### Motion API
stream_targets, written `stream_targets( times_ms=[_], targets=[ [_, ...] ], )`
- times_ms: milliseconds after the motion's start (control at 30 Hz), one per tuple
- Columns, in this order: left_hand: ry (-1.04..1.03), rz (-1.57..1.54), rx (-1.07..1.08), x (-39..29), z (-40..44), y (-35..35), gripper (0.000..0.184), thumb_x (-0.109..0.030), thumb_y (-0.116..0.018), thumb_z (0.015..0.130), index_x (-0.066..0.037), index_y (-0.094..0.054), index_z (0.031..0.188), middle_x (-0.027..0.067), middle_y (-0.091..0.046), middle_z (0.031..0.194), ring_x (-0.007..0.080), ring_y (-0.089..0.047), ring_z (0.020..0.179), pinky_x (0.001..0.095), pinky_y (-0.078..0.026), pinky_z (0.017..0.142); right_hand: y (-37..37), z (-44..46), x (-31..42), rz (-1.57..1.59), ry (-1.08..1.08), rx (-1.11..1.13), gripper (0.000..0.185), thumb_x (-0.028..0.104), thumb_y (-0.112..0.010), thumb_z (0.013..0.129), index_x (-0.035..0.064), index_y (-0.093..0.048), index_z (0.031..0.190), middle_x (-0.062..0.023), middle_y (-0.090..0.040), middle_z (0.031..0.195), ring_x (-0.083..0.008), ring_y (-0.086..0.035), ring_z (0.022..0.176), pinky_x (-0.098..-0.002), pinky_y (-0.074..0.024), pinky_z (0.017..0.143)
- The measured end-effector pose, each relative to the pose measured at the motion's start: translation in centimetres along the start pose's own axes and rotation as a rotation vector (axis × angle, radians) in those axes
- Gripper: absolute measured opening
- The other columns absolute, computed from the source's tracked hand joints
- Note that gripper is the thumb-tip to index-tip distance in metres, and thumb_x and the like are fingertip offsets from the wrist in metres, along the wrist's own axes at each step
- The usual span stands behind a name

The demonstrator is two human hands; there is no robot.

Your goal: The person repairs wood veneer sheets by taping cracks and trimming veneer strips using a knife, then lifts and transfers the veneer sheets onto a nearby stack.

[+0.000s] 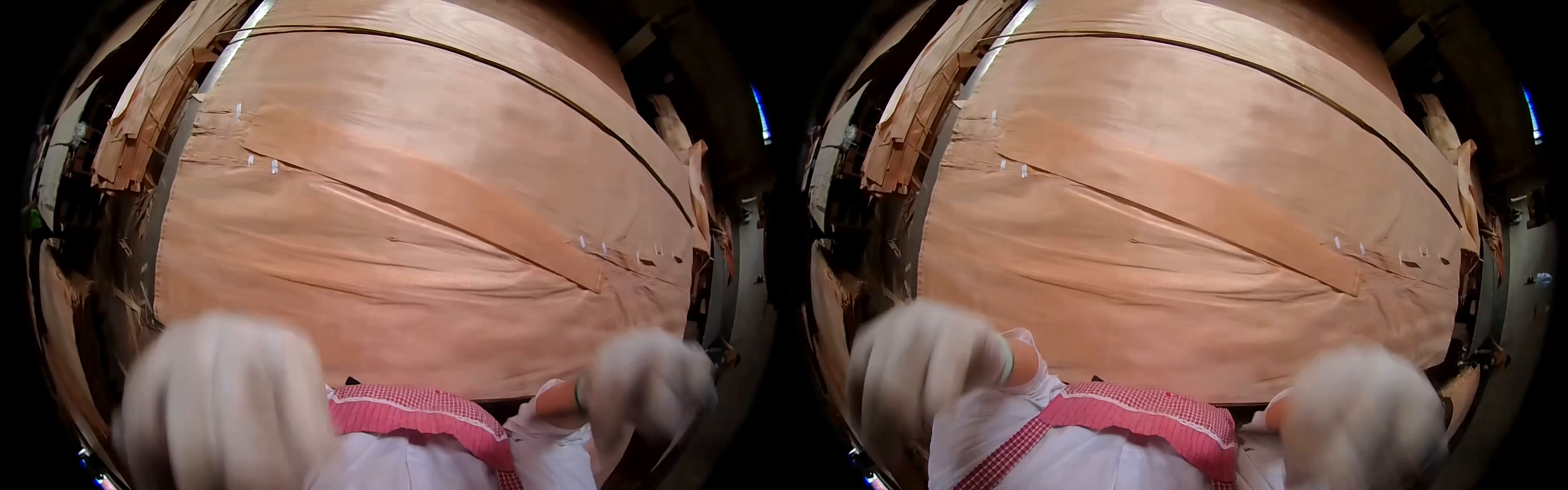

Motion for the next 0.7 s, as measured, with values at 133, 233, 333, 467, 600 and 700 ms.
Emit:
stream_targets(
  times_ms=[133,233,333,467,600,700],
  targets=[
    [0.422,0.588,-0.694,7.3,-4.3,8.8,0.033,-0.018,-0.049,0.098,-0.001,-0.056,0.126,0.0112,-0.059,0.127,0.0253,-0.057,0.115,0.0404,-0.045,0.100,15.0,-4.5,1.3,-1.281,-0.840,-0.874,0.030,0.033,-0.052,0.098,0.0074,-0.053,0.083,-0.0060,-0.055,0.071,-0.0076,-0.047,0.051,-0.0224,-0.0368,0.045],
    [0.830,1.536,-0.499,13.7,-8.8,17.1,0.024,-0.017,-0.056,0.091,-0.005,-0.062,0.111,0.0131,-0.062,0.118,0.0297,-0.058,0.110,0.0389,-0.046,0.093,24.2,-9.3,2.2,-1.688,-1.011,-0.773,0.036,0.037,-0.048,0.099,0.0040,-0.054,0.086,-0.0087,-0.062,0.076,-0.0106,-0.050,0.051,-0.0262,-0.0413,0.048],
    [0.610,2.060,-0.415,15.5,-12.0,24.9,0.021,-0.015,-0.059,0.087,-0.006,-0.062,0.106,0.0135,-0.061,0.116,0.0324,-0.055,0.112,0.0381,-0.044,0.095,26.8,-8.0,0.7,-2.134,-0.935,-0.506,0.033,0.034,-0.047,0.099,0.0030,-0.055,0.091,-0.0160,-0.067,0.077,-0.0220,-0.060,0.055,-0.0359,-0.0469,0.050],
    [0.603,2.003,-0.526,16.1,-14.6,29.6,0.021,-0.011,-0.058,0.086,-0.007,-0.060,0.106,0.0144,-0.060,0.117,0.0332,-0.054,0.114,0.0402,-0.042,0.098,29.4,-0.4,-10.7,-2.512,-1.113,-0.023,0.024,0.026,-0.047,0.097,0.0036,-0.055,0.096,-0.0234,-0.066,0.074,-0.0401,-0.067,0.074,-0.0511,-0.0510,0.060],
    [0.643,1.864,-0.640,16.3,-15.4,30.2,0.023,-0.009,-0.051,0.088,-0.007,-0.057,0.110,0.0163,-0.058,0.123,0.0332,-0.051,0.119,0.0404,-0.040,0.103,33.9,3.8,-22.4,-2.349,-1.087,0.136,0.021,0.021,-0.046,0.094,0.0020,-0.055,0.095,-0.0238,-0.068,0.080,-0.0392,-0.068,0.076,-0.0505,-0.0533,0.066],
    [0.640,1.914,-0.620,16.4,-15.8,30.9,0.031,-0.008,-0.050,0.087,-0.008,-0.056,0.117,0.0164,-0.057,0.125,0.0329,-0.051,0.120,0.0401,-0.040,0.103,37.2,6.8,-27.9,-2.326,-1.057,0.062,0.019,0.018,-0.045,0.092,0.0024,-0.055,0.095,-0.0242,-0.068,0.083,-0.0388,-0.068,0.080,-0.0493,-0.0536,0.071]
  ],
)
Point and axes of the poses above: each hand's wrist, its own z-axis towards the middle knuckle, its own y-axis out of the back of the hand, x = y × z, the point moved 3 cm from there along z, towards the middle knuckle
